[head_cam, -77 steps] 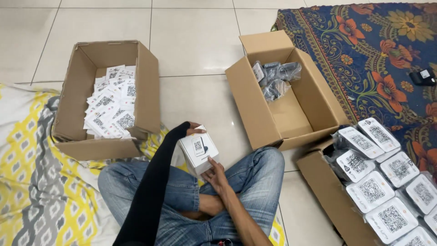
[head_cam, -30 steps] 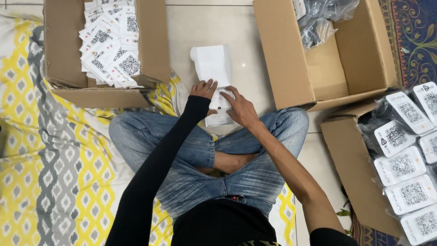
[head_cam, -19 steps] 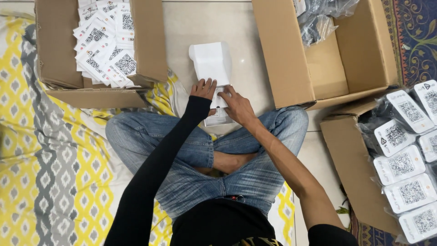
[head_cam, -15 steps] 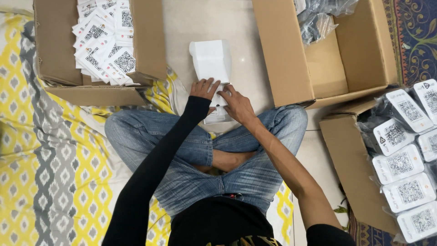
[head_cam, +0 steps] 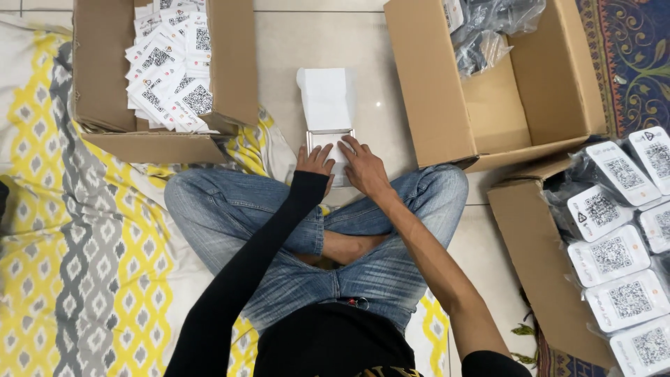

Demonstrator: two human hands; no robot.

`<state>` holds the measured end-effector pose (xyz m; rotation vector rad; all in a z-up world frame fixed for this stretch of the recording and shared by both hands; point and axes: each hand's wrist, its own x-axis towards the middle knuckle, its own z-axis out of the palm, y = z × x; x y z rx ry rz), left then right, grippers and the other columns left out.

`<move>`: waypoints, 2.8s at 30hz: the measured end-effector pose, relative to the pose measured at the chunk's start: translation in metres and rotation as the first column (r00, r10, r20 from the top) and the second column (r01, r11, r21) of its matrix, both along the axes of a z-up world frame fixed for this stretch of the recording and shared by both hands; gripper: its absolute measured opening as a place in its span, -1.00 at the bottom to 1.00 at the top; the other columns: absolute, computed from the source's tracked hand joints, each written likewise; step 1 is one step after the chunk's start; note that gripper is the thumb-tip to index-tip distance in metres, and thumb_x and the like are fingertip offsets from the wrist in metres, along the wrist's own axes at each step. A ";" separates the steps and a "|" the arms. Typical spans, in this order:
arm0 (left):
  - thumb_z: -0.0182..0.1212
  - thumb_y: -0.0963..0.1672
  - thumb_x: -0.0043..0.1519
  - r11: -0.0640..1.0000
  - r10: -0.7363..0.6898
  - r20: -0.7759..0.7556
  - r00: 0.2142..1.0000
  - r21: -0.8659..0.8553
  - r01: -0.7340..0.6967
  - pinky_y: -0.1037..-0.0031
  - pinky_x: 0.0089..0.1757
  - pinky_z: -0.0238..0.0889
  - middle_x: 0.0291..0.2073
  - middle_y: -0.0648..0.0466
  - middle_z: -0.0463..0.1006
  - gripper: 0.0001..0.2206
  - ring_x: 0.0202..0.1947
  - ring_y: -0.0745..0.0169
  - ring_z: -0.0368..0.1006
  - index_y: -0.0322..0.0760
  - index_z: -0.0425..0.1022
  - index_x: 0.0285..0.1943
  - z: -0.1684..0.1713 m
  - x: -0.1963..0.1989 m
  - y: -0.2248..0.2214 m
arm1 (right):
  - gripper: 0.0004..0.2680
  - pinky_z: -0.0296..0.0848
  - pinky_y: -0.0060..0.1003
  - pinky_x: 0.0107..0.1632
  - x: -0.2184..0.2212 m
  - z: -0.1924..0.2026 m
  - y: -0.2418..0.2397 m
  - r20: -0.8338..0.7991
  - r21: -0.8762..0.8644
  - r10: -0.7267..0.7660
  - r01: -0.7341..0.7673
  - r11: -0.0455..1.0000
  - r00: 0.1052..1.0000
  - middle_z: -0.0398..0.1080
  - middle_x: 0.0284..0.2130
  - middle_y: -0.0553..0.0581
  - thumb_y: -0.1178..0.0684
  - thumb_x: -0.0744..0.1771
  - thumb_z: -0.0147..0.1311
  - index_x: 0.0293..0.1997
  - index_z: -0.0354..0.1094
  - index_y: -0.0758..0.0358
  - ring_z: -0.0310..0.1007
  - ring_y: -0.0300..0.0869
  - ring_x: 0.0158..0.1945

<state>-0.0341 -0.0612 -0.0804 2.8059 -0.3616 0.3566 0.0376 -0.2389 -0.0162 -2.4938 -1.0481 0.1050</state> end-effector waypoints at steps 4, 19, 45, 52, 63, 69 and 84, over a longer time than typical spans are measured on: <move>0.41 -0.10 0.09 0.999 0.049 -0.001 0.999 0.022 -0.049 -0.27 0.36 -0.17 0.37 -0.10 0.31 -0.64 0.39 -0.14 0.18 -0.26 0.57 0.06 0.001 0.006 -0.001 | -0.48 0.54 -0.09 -0.03 0.002 -0.002 -0.002 -0.006 -0.036 -0.004 0.004 0.999 1.000 0.18 0.34 0.12 0.21 0.20 0.23 0.34 0.23 0.22 0.40 0.09 0.09; 0.21 -0.14 0.20 0.977 -0.144 -0.592 0.793 -0.214 0.018 0.13 0.11 0.42 0.07 -0.22 0.60 -0.65 0.13 -0.17 0.56 -0.21 0.36 0.18 0.033 0.060 0.041 | -0.78 0.34 -0.07 0.25 -0.053 0.005 -0.031 0.119 0.083 0.091 -0.101 0.991 0.989 0.44 0.04 0.07 0.13 0.30 0.16 0.04 0.47 0.23 0.32 0.01 0.24; 0.44 -0.12 0.02 0.970 -0.212 -0.161 0.964 0.088 0.228 0.20 -0.14 0.48 0.12 -0.29 0.52 -0.56 -0.04 -0.14 0.56 -0.35 0.48 0.07 -0.003 0.088 0.021 | -0.62 0.57 -0.11 -0.14 -0.017 -0.040 0.003 0.053 -0.159 0.124 -0.114 0.981 0.991 0.33 0.18 0.32 0.18 0.19 0.23 0.13 0.36 0.15 0.46 0.09 0.02; 0.41 -0.08 0.04 0.976 -0.198 -0.054 0.979 0.079 0.202 0.21 0.01 0.45 0.28 -0.26 0.45 -0.46 0.15 -0.19 0.50 -0.31 0.49 0.25 -0.021 0.084 0.030 | -0.54 0.57 -0.10 -0.21 -0.017 -0.041 0.009 -0.002 -0.249 0.116 -0.113 0.962 0.993 0.38 0.06 0.28 0.14 0.17 0.26 0.22 0.33 0.17 0.43 0.10 0.04; 0.45 0.25 -0.15 0.952 -0.305 -0.328 0.894 -0.082 0.294 -0.03 0.44 -0.21 0.31 -0.08 0.33 -0.21 0.40 -0.04 0.17 -0.15 0.59 0.21 0.008 0.097 0.037 | -0.73 0.40 -0.16 -0.03 -0.034 -0.008 -0.044 0.175 -0.073 0.130 -0.119 0.990 0.976 0.46 -0.14 0.08 0.15 0.26 0.11 0.07 0.45 0.19 0.40 -0.06 -0.03; 0.61 0.14 -0.37 0.962 -0.273 -0.115 0.955 -0.053 0.268 -0.18 0.23 -0.19 0.43 -0.26 0.09 -0.32 0.43 -0.37 -0.04 -0.16 0.67 -0.05 0.055 0.084 0.026 | -0.84 0.43 -0.21 0.20 0.001 -0.031 -0.053 -0.133 0.005 -0.087 0.089 0.996 0.987 0.43 0.04 -0.04 -0.09 0.40 0.26 0.01 0.47 0.04 0.42 -0.19 0.14; 0.52 -0.08 -0.15 0.980 -0.121 -0.142 0.983 -0.175 0.095 -0.01 0.21 -0.01 0.33 -0.09 0.30 -0.44 0.30 -0.15 0.18 -0.24 0.39 0.03 0.034 0.060 0.006 | -0.34 0.26 -0.08 0.12 0.043 0.011 -0.016 0.112 -0.006 0.027 -0.027 1.000 0.993 0.31 0.19 0.20 0.03 0.09 0.43 0.32 0.24 0.27 0.29 0.05 0.13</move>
